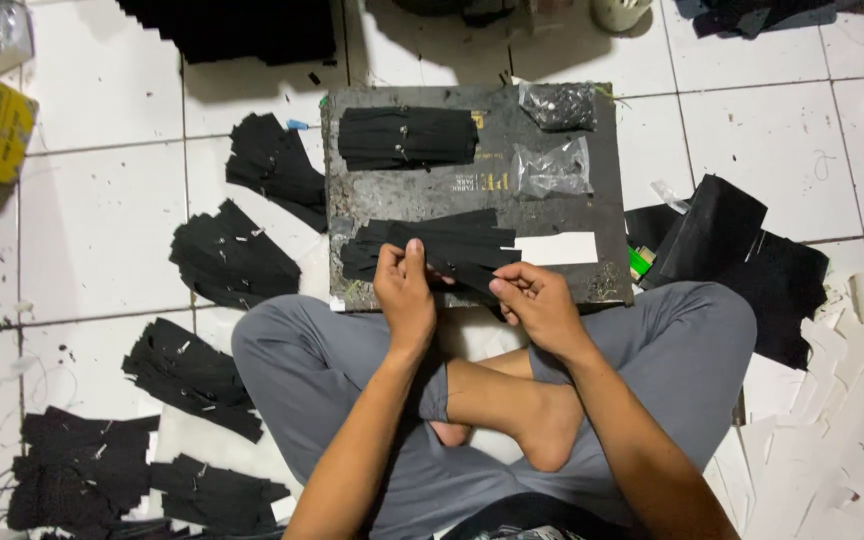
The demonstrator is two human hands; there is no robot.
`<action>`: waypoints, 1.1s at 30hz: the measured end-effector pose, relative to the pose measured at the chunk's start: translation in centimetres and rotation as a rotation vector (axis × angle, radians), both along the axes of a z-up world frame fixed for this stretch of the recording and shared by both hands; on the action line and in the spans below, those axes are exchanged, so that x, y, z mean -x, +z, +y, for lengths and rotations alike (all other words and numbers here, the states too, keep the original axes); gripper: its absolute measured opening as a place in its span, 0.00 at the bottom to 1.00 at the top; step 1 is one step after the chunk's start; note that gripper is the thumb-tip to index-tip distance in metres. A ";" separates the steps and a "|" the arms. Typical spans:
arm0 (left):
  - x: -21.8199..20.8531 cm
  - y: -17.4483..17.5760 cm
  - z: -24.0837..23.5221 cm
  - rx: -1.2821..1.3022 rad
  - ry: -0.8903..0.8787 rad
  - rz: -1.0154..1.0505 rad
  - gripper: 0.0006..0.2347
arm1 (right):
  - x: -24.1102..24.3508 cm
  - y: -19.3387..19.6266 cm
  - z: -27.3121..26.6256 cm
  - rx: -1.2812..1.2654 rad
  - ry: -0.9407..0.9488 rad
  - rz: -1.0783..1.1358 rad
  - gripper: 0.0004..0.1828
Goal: The person sits on the floor with a board on their lap and attaches small metal clips to the ends of black elastic straps, folding the strap end and pressing the clip closed by hand. Finished straps are placed on the board and a small plastic bag of clips is opened and handled during the work.
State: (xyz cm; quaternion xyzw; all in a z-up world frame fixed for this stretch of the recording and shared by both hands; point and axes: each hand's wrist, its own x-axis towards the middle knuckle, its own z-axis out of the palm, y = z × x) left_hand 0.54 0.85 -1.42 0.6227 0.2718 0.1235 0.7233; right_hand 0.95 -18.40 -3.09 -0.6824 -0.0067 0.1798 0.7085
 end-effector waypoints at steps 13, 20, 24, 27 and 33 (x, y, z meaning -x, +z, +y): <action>-1.4 1.6 4.3 -0.072 0.113 -0.020 0.05 | -2.3 2.7 0.4 -0.005 -0.144 -0.076 0.16; -4.5 2.0 7.8 -0.296 0.121 -0.036 0.03 | -8.7 3.4 2.7 0.012 -0.139 -0.217 0.20; -9.5 2.2 10.5 -0.463 0.075 -0.006 0.04 | -14.5 3.9 5.1 0.031 -0.148 -0.300 0.19; -12.3 -0.1 13.9 -0.891 -0.040 0.166 0.13 | -17.6 2.8 5.7 0.503 -0.105 -0.459 0.23; -10.0 -0.2 16.9 -0.809 0.167 0.250 0.10 | -14.8 4.7 3.9 0.809 -0.212 -0.788 0.16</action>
